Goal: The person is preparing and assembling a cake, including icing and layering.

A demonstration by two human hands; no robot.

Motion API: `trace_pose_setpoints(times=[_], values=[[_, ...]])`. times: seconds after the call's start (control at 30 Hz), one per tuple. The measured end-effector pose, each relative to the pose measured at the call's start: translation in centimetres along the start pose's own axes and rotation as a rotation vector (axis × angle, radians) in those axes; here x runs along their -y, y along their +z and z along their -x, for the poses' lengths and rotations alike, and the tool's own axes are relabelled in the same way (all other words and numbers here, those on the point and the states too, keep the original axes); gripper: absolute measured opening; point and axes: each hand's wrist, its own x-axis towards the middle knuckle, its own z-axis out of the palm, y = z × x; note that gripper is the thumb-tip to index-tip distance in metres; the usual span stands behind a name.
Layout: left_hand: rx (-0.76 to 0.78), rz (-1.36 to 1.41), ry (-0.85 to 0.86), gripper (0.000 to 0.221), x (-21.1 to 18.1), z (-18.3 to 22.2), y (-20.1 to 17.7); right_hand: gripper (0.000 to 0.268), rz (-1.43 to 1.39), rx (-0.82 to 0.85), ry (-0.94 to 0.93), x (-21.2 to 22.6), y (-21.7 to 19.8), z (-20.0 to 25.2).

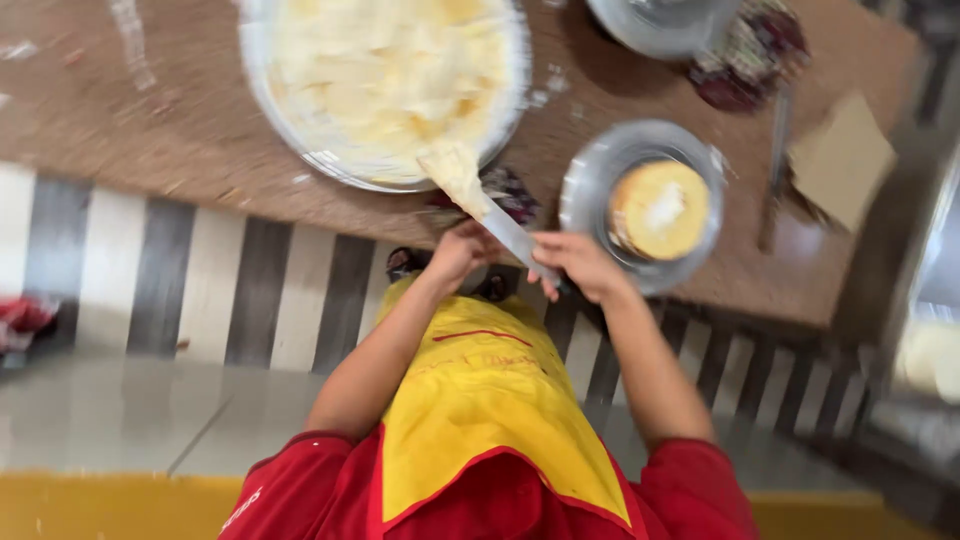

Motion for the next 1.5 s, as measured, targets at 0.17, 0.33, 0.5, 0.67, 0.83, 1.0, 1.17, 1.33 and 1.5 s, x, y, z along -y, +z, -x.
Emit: trace_pose_setpoints(times=[0.17, 0.33, 0.5, 0.67, 0.83, 1.0, 1.17, 1.33, 1.5], values=[[0.235, -0.260, -0.120, 0.061, 2.0, 0.2, 12.1, 0.043, -0.281, -0.592, -0.254, -5.5, -2.2, 15.9], [0.012, -0.312, -0.003, 0.062, 2.4, -0.6, 14.2, 0.035, 0.522, -1.305, -0.763, -11.1, -3.3, 17.0], [-0.058, 0.026, 0.062, 0.063, 0.7, 1.2, 10.7, 0.033, 0.847, -1.176, -0.439, -10.5, -6.6, 18.0], [-0.338, 0.416, 0.428, 0.060, -5.8, 3.3, 3.1, 0.028, 0.618, -0.880, -0.539, -2.3, -8.9, 18.7], [-0.191, 0.559, 0.569, 0.038, -8.0, 1.3, -2.7, 0.034, 1.537, -0.625, -0.915, 12.0, -1.4, 9.8], [-0.282, 0.492, 0.481, 0.030, -10.4, 4.0, -5.6, 0.039, 2.069, -0.351, -1.105, 18.5, 5.5, -6.3], [-0.257, 0.410, 0.403, 0.028, -11.8, 4.2, -6.4, 0.024, 2.204, -0.077, -0.528, 17.2, 4.2, -12.9], [-0.224, 0.336, 0.307, 0.033, -11.4, 4.8, -5.7, 0.033, 1.547, -0.065, 0.144, 14.5, 5.5, -11.1], [-0.166, 0.354, 0.261, 0.050, -10.6, 5.6, -4.5, 0.039, 0.447, -0.017, 0.079, 5.4, 4.5, -9.5]])
